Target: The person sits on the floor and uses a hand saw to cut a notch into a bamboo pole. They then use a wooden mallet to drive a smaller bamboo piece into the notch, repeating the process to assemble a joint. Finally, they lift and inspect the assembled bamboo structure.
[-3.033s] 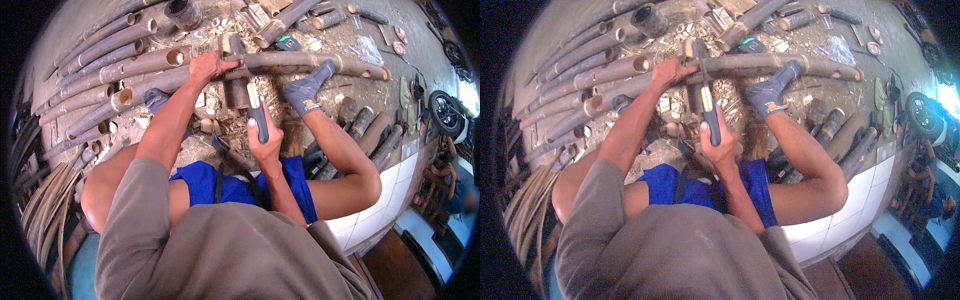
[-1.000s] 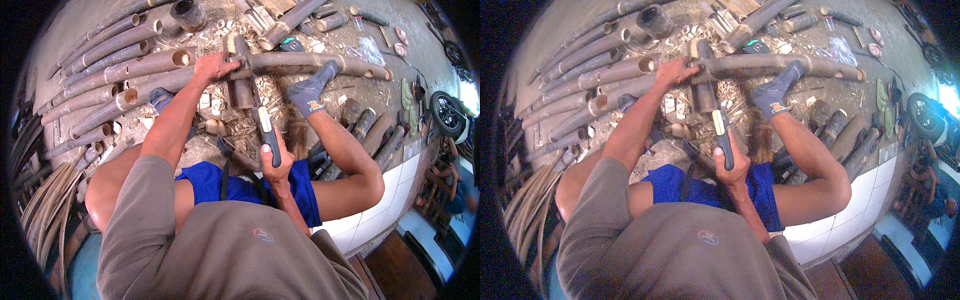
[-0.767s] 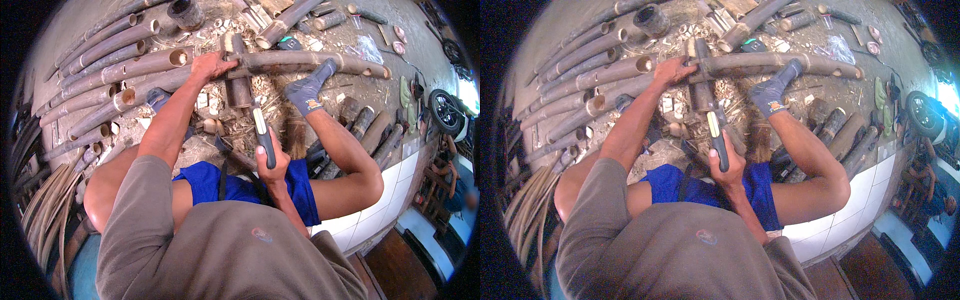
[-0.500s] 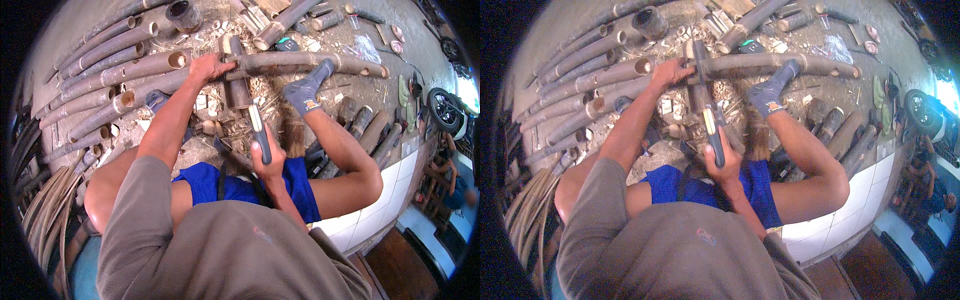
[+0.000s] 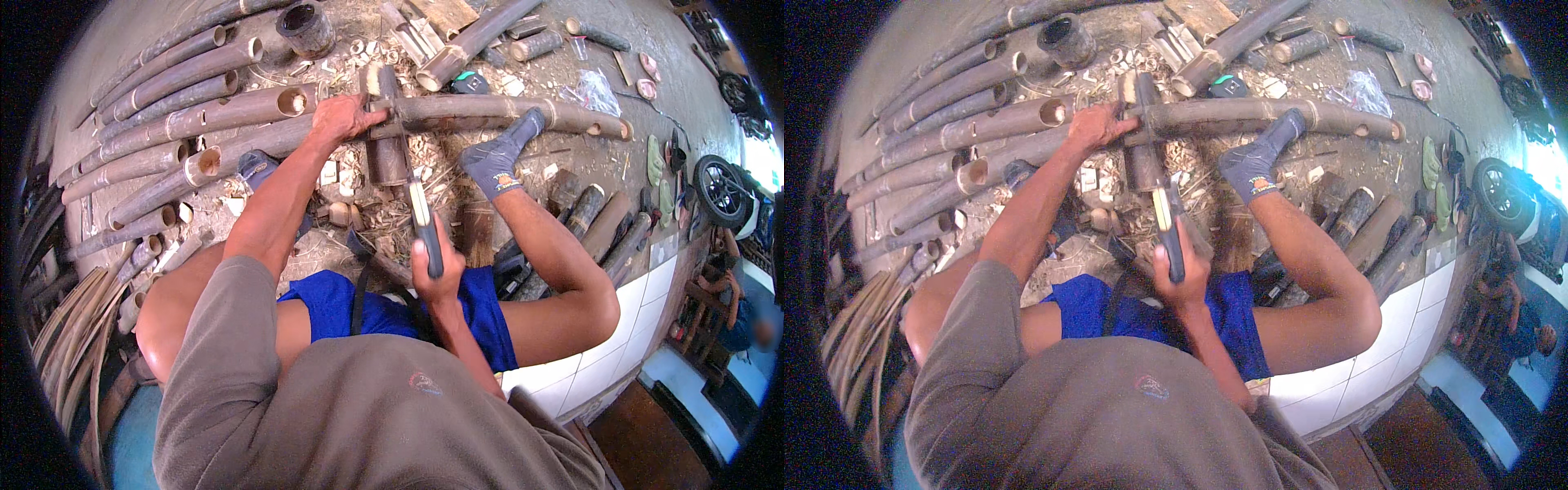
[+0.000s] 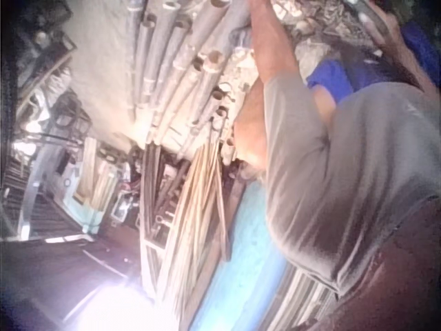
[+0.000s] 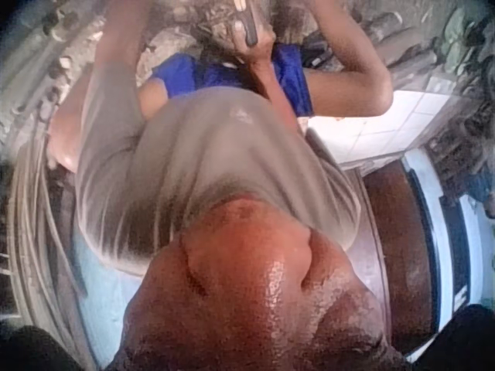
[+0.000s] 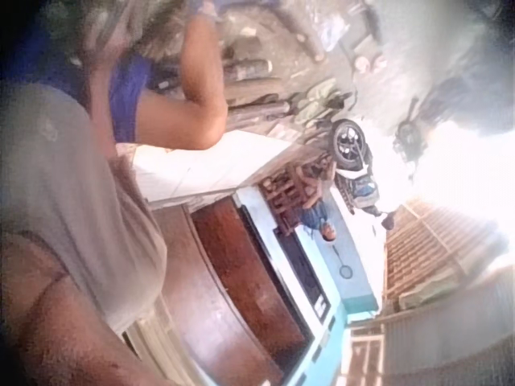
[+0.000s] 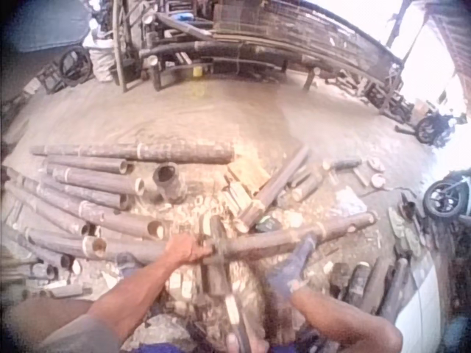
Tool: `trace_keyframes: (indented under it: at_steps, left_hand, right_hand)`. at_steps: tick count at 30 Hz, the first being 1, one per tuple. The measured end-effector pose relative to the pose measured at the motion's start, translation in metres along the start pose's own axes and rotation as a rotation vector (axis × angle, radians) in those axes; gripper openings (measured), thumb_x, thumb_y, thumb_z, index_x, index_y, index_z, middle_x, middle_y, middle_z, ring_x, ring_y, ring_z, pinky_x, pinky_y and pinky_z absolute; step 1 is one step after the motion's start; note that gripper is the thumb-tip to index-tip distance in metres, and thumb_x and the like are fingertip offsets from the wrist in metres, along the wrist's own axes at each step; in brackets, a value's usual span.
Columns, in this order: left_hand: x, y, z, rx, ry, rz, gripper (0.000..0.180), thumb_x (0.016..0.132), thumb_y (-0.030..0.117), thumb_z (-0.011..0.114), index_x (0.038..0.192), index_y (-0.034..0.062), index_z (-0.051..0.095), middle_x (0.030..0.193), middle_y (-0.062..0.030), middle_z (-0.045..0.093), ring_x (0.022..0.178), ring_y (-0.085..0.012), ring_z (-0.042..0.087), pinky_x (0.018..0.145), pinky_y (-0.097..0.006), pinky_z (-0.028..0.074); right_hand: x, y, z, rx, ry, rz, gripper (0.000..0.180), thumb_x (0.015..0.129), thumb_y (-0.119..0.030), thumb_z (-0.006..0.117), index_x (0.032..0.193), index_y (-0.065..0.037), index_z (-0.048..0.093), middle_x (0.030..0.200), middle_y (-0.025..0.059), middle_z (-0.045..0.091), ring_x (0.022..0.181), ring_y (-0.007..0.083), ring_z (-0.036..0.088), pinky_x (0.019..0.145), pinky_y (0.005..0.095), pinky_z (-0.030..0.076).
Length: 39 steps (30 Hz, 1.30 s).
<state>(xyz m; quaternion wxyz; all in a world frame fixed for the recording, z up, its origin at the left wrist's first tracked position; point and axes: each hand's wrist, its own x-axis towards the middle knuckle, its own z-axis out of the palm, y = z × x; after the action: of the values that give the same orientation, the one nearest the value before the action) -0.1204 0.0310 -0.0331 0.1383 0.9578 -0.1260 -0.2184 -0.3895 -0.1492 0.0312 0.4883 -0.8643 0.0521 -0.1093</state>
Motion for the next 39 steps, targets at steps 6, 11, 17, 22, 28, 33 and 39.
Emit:
trace_keyframes:
  at_steps: [6, 11, 17, 22, 28, 33, 39]
  left_hand:
    - [0.003, -0.011, 0.009, -0.013, -0.022, 0.002, 0.088, 0.083, 0.081, 0.056, 0.117, 0.0010, 0.071, 0.110, -0.0247, 0.073, 0.107, -0.0404, 0.071, 0.091, -0.051, 0.055]
    - [0.001, -0.011, 0.015, 0.016, 0.055, 0.069, 0.081, 0.091, 0.074, 0.052, 0.108, -0.0017, 0.072, 0.103, -0.0283, 0.073, 0.099, -0.0432, 0.072, 0.088, -0.053, 0.055]
    - [-0.005, -0.005, 0.021, -0.034, 0.031, 0.031, 0.071, 0.100, 0.064, 0.045, 0.104, -0.0010, 0.073, 0.099, -0.0276, 0.073, 0.095, -0.0429, 0.072, 0.086, -0.053, 0.056]
    - [0.001, -0.002, 0.018, 0.048, 0.115, 0.075, 0.064, 0.103, 0.057, 0.043, 0.105, 0.0006, 0.073, 0.095, -0.0278, 0.073, 0.091, -0.0432, 0.073, 0.083, -0.053, 0.057]
    - [0.001, -0.012, 0.024, -0.042, 0.201, 0.122, 0.061, 0.103, 0.052, 0.045, 0.090, -0.0007, 0.073, 0.089, -0.0284, 0.073, 0.085, -0.0453, 0.072, 0.079, -0.054, 0.057]
    - [-0.002, -0.002, 0.017, -0.035, 0.164, 0.060, 0.056, 0.104, 0.049, 0.042, 0.099, 0.0015, 0.073, 0.094, -0.0287, 0.073, 0.090, -0.0443, 0.072, 0.085, -0.054, 0.056]
    - [-0.008, 0.005, 0.006, 0.023, 0.096, 0.039, 0.050, 0.105, 0.046, 0.043, 0.108, 0.0041, 0.070, 0.096, -0.0248, 0.073, 0.094, -0.0447, 0.071, 0.090, -0.053, 0.055]
  right_hand:
    - [0.041, -0.027, 0.010, 0.025, -0.105, 0.212, 0.055, 0.095, -0.022, 0.065, 0.141, 0.008, 0.054, 0.096, 0.0236, 0.072, 0.077, 0.0302, 0.073, 0.071, 0.0379, 0.058]
    - [-0.020, -0.020, -0.009, 0.022, -0.038, 0.071, 0.053, 0.095, -0.017, 0.063, 0.140, 0.009, 0.054, 0.098, 0.0233, 0.071, 0.083, 0.0249, 0.074, 0.074, 0.0352, 0.057]
    - [0.019, -0.016, 0.018, 0.015, -0.007, 0.147, 0.055, 0.094, -0.017, 0.066, 0.143, 0.004, 0.054, 0.090, 0.0223, 0.072, 0.071, 0.0211, 0.069, 0.068, 0.0371, 0.056]
    - [-0.004, -0.005, 0.001, 0.000, 0.037, -0.034, 0.051, 0.096, -0.018, 0.064, 0.139, 0.007, 0.056, 0.086, 0.0166, 0.071, 0.069, 0.0190, 0.067, 0.066, 0.0341, 0.055]
    - [0.038, -0.024, 0.017, 0.048, -0.073, 0.181, 0.051, 0.096, -0.017, 0.063, 0.140, 0.007, 0.055, 0.088, 0.0164, 0.070, 0.076, 0.0217, 0.071, 0.071, 0.0352, 0.056]
    - [-0.018, -0.010, -0.002, 0.019, -0.005, 0.071, 0.052, 0.096, -0.017, 0.063, 0.141, 0.007, 0.055, 0.097, 0.0214, 0.074, 0.084, 0.0194, 0.073, 0.074, 0.0359, 0.057]
    - [0.084, -0.034, 0.032, 0.163, 0.054, 0.189, 0.049, 0.099, -0.023, 0.064, 0.140, 0.003, 0.057, 0.087, 0.0203, 0.071, 0.071, 0.0211, 0.069, 0.067, 0.0368, 0.056]
